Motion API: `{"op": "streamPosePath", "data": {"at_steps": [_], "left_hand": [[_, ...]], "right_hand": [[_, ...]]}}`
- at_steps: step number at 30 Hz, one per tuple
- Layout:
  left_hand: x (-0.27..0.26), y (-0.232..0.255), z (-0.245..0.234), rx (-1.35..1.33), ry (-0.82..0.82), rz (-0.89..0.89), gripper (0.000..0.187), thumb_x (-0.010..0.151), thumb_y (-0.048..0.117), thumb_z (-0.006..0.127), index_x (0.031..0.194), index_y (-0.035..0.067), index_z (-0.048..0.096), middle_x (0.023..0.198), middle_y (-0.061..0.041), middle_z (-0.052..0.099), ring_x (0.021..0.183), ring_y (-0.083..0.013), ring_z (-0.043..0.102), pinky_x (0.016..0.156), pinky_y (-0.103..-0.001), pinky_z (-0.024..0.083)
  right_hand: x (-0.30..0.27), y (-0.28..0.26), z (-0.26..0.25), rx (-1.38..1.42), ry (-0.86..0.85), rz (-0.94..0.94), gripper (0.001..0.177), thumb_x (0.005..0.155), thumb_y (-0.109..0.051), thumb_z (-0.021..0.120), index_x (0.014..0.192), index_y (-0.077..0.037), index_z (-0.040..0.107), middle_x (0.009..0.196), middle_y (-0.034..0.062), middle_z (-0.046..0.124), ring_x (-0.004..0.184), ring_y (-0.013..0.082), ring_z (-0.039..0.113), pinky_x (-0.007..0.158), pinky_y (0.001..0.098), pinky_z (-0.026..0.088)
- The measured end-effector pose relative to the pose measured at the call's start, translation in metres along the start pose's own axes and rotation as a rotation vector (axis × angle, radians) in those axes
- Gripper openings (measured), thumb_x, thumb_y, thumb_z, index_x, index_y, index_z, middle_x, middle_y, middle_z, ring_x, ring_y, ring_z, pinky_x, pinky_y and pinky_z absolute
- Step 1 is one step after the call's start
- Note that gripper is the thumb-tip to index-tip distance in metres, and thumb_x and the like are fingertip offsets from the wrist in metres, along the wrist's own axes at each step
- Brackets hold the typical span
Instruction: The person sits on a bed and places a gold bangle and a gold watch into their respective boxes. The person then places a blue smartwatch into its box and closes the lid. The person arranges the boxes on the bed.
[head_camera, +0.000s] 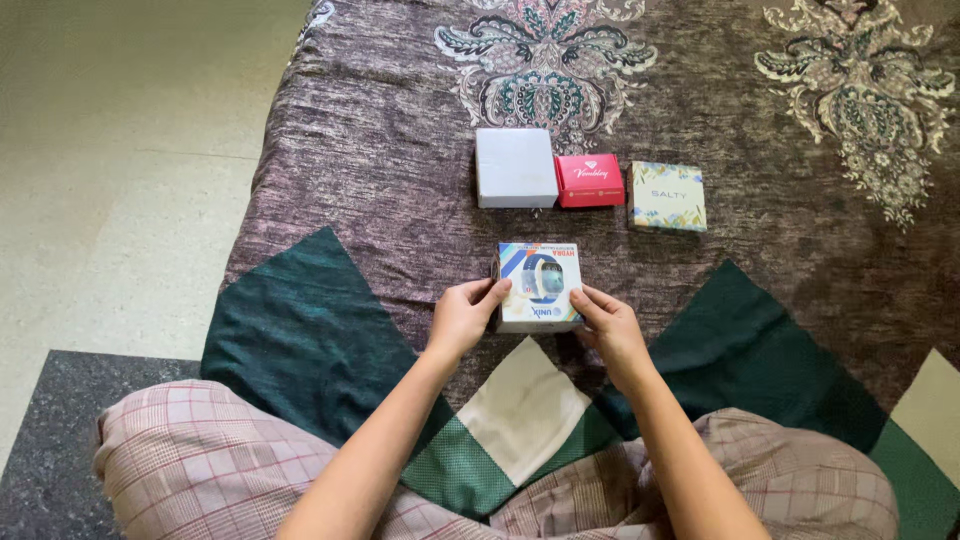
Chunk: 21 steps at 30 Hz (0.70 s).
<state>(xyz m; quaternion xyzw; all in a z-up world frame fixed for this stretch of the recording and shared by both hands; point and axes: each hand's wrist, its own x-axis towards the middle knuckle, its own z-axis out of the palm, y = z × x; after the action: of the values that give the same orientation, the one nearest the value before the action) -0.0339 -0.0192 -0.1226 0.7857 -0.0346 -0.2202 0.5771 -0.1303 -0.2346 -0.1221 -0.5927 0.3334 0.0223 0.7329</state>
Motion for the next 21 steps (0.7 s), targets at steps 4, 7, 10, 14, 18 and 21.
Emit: {"op": "streamPosePath", "data": {"at_steps": [4, 7, 10, 14, 18, 21], "left_hand": [[-0.001, -0.008, 0.005, -0.055, 0.040, 0.041, 0.057, 0.088, 0.052, 0.070, 0.119, 0.005, 0.076, 0.106, -0.008, 0.082, 0.095, -0.0113, 0.075, 0.084, -0.027, 0.055], [-0.007, -0.012, 0.006, -0.129, 0.044, 0.001, 0.060, 0.089, 0.052, 0.072, 0.128, 0.007, 0.069, 0.117, -0.007, 0.078, 0.104, -0.0105, 0.073, 0.091, -0.026, 0.053], [-0.017, -0.014, 0.001, -0.111, -0.008, 0.000, 0.059, 0.088, 0.052, 0.068, 0.129, 0.010, 0.072, 0.115, -0.006, 0.080, 0.103, -0.0109, 0.073, 0.090, -0.025, 0.053], [-0.029, -0.010, -0.002, -0.115, 0.000, -0.064, 0.060, 0.088, 0.051, 0.070, 0.130, 0.009, 0.071, 0.116, -0.006, 0.080, 0.104, -0.0102, 0.072, 0.091, -0.025, 0.052], [-0.037, -0.006, 0.002, -0.224, -0.011, -0.031, 0.058, 0.089, 0.048, 0.070, 0.134, 0.011, 0.069, 0.119, -0.002, 0.079, 0.105, -0.0056, 0.067, 0.093, -0.023, 0.049], [-0.037, -0.008, -0.003, -0.270, 0.005, -0.033, 0.057, 0.091, 0.047, 0.070, 0.134, 0.011, 0.068, 0.120, -0.001, 0.078, 0.105, -0.0037, 0.065, 0.094, -0.022, 0.048]], "right_hand": [[-0.001, 0.004, -0.001, 0.035, -0.002, 0.007, 0.047, 0.094, -0.037, 0.067, 0.132, -0.010, 0.069, 0.113, 0.0000, 0.074, 0.098, 0.0078, 0.065, 0.083, 0.0248, 0.053], [0.002, 0.010, 0.000, 0.044, 0.020, 0.020, 0.048, 0.095, -0.038, 0.066, 0.131, -0.007, 0.069, 0.115, 0.0033, 0.073, 0.102, 0.0116, 0.066, 0.091, 0.0290, 0.055], [0.002, 0.016, -0.004, 0.094, 0.020, 0.038, 0.048, 0.097, -0.036, 0.066, 0.129, -0.001, 0.068, 0.113, 0.0066, 0.073, 0.101, 0.0163, 0.068, 0.093, 0.0349, 0.057], [-0.001, 0.020, -0.005, 0.219, -0.008, 0.019, 0.044, 0.098, -0.029, 0.064, 0.129, 0.003, 0.065, 0.114, 0.0079, 0.073, 0.104, 0.0177, 0.070, 0.090, 0.0376, 0.058], [-0.003, 0.022, 0.002, 0.231, -0.017, -0.031, 0.041, 0.097, -0.022, 0.065, 0.129, 0.004, 0.065, 0.115, 0.0099, 0.072, 0.104, 0.0183, 0.071, 0.091, 0.0351, 0.060], [-0.003, 0.023, 0.010, 0.195, -0.023, -0.036, 0.042, 0.097, -0.023, 0.065, 0.129, 0.004, 0.066, 0.117, 0.0104, 0.073, 0.105, 0.0176, 0.071, 0.092, 0.0338, 0.059]]}}
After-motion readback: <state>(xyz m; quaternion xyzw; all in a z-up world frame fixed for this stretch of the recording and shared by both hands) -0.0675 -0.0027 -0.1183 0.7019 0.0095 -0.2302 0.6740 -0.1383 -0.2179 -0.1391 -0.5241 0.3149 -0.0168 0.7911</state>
